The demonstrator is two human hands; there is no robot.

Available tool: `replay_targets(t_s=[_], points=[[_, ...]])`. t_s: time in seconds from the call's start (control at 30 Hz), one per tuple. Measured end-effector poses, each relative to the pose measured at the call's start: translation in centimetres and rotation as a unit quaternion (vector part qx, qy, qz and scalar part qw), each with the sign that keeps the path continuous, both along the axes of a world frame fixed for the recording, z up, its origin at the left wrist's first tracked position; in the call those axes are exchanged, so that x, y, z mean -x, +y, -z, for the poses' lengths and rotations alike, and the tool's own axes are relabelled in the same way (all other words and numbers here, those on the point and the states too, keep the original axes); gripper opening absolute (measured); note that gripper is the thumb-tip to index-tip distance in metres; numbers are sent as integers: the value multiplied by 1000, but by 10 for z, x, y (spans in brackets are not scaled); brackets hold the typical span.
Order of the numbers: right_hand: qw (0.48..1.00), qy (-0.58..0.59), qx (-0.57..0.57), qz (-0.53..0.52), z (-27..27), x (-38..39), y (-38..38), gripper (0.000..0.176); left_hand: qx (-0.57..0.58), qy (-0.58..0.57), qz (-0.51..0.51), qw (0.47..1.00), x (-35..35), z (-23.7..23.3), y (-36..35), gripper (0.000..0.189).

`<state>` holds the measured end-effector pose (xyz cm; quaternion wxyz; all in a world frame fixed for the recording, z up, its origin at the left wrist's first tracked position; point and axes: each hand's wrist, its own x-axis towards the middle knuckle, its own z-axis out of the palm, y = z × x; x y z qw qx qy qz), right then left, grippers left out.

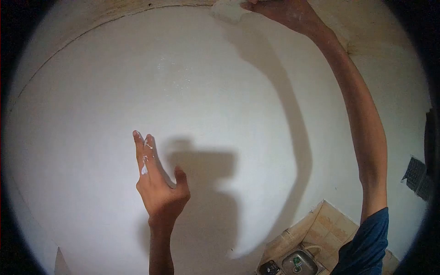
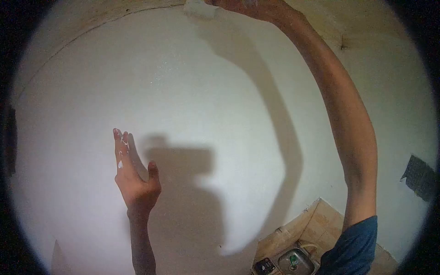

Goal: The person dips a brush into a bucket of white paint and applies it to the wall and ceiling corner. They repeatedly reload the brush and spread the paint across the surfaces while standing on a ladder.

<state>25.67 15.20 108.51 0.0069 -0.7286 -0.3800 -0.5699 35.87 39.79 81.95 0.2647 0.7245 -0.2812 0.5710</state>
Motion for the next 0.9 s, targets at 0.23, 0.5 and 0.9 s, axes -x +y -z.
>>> replay_targets(t_s=[0.23,0.5,0.9], points=[[984,36,104,143,117,-18,-15,20,21,-1,27,999,-6,3,-4,60],[951,306,-39,2,200,24,-69,18,37,50,-8,998,1,1,-10,70],[981,-62,-72,168,60,21,-158,27,33,33,-101,994,-8,10,-18,71]])
